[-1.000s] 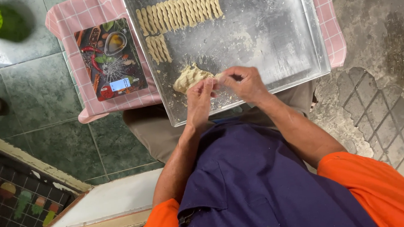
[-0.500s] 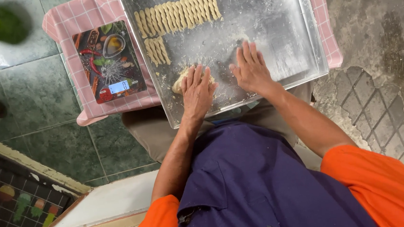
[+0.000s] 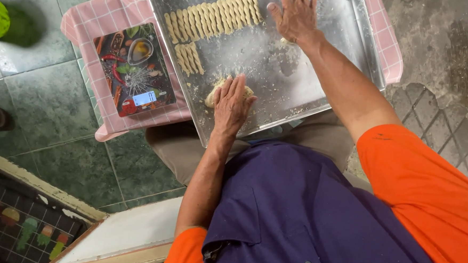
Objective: Rolling small pieces of dough into thin strips and twisting them into braided shapes on a metal baking tray.
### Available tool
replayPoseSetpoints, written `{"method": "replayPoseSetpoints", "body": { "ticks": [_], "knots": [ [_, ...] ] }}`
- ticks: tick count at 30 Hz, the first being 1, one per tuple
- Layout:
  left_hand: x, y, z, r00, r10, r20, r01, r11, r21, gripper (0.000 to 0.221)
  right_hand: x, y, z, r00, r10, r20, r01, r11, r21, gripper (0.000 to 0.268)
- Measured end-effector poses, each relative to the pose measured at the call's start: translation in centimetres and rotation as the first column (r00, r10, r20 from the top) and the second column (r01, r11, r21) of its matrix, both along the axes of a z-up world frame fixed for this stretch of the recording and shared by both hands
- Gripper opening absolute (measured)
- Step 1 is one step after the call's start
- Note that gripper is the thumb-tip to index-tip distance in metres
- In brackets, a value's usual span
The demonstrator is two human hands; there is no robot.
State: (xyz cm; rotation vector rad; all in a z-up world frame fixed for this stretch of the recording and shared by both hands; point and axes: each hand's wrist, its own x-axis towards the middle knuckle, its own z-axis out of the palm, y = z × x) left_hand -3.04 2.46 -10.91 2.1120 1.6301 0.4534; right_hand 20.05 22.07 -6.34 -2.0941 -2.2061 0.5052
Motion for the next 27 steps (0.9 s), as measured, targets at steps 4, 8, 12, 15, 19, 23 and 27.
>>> {"method": "replayPoseSetpoints", "body": {
  "ticks": [4,8,12,15,19,23,27],
  "knots": [
    [0.1,0.1,-1.0,0.998,-0.004,-0.063,0.006,1.0,0.029,0.066,-1.1,-1.7,-1.6,0.985,0.121,0.12,-0.116,0.992,-0.044,0.105],
    [0.4,0.1,-1.7,0.997,0.03,-0.068,-0.027,0.999,0.04,0.06,-2.0,-8.2,-2.1,0.964,0.223,0.145,-0.214,0.974,-0.073,0.101],
    [0.5,0.0,-1.9,0.995,0.035,-0.096,-0.025,0.994,0.102,0.059,-3.4,-14.7,0.9,0.956,0.272,0.11,-0.229,0.926,-0.301,0.096],
    [0.4,0.5,-1.3,0.997,0.03,-0.076,-0.025,0.998,0.061,0.06,-2.2,-15.1,-0.7,0.955,0.294,0.047,-0.274,0.929,-0.247,0.098],
    [0.3,0.3,-1.3,0.999,0.006,-0.052,-0.005,1.0,0.018,0.061,-1.2,-9.5,-0.5,0.978,0.193,0.082,-0.175,0.967,-0.184,0.082],
    [0.2,0.4,-0.8,0.999,-0.003,-0.05,0.005,0.999,0.053,0.056,0.7,-2.8,-0.7,0.977,0.164,0.132,-0.13,0.963,-0.236,0.088],
    [0.0,0.8,-0.3,1.0,-0.017,-0.025,0.018,1.0,0.022,0.055,1.0,1.1,0.1,0.995,0.082,0.059,-0.071,0.983,-0.171,0.086]
  ]
}}
